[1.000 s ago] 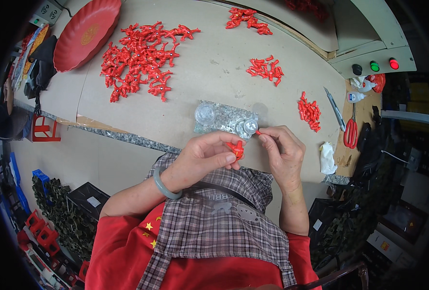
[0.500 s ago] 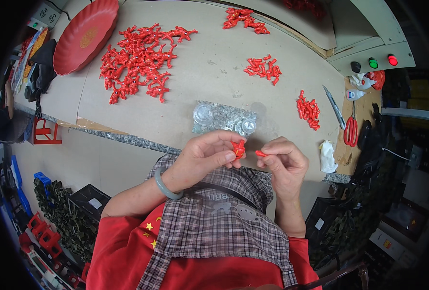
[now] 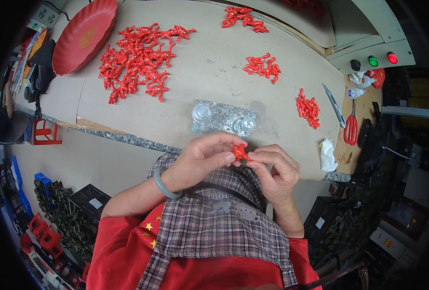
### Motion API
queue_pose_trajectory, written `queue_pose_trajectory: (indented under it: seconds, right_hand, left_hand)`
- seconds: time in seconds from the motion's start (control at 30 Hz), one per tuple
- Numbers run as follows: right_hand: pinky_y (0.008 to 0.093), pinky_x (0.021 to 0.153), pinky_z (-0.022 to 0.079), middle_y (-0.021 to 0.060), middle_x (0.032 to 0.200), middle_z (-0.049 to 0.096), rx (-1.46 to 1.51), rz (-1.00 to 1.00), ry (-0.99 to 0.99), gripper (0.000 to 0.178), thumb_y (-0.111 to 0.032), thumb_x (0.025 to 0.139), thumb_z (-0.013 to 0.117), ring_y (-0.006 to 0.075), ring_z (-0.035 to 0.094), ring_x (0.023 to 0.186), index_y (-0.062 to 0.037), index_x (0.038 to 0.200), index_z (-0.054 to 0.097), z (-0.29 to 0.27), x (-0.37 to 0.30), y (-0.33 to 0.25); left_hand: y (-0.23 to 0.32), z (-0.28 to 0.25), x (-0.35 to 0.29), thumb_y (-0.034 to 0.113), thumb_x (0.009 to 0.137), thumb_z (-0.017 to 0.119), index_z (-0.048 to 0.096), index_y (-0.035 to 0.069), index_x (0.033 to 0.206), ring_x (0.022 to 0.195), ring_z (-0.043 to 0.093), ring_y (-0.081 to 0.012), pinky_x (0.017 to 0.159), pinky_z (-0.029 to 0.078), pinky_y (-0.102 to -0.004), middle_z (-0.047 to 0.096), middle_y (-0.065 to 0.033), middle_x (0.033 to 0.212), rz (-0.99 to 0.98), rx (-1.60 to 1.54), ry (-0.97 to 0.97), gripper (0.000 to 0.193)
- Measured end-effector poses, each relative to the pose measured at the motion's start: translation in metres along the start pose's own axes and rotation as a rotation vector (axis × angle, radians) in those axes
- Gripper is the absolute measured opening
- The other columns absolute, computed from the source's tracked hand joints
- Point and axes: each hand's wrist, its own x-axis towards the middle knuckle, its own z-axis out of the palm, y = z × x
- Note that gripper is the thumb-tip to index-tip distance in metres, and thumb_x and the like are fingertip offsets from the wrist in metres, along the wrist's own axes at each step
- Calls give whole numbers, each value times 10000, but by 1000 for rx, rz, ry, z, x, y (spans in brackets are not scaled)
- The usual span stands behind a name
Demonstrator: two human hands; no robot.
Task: The person assembles small red plastic parts by hand, snapping them together at a factory workbench.
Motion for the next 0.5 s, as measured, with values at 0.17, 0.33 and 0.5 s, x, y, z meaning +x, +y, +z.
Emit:
queue_pose_trajectory:
  seconds: [0.17,0.33,0.5]
  right_hand:
    - [291,583,535,108,811,692,-111,-139,-9,222,9,713,815,213,685,693,-14,914,725,0,-1,5]
    - [295,553,531,108,788,681,-141,-238,38,250,7,686,831,210,675,663,-6,908,718,4,-6,11]
    - [293,545,532,116,784,678,-98,-268,80,277,23,688,822,218,676,653,-2,937,704,8,-13,16]
  left_hand:
    - [-4,-1,1,76,980,607,596,-10,1248,987,644,-144,846,529,-294,651,-81,1110,101,65,-11,282]
    - [5,-2,4,54,910,679,693,11,1136,938,672,-208,825,538,-318,699,-112,1041,325,624,15,231]
    - [1,0,3,59,878,707,711,18,1121,921,678,-232,828,536,-323,718,-122,998,329,617,40,247]
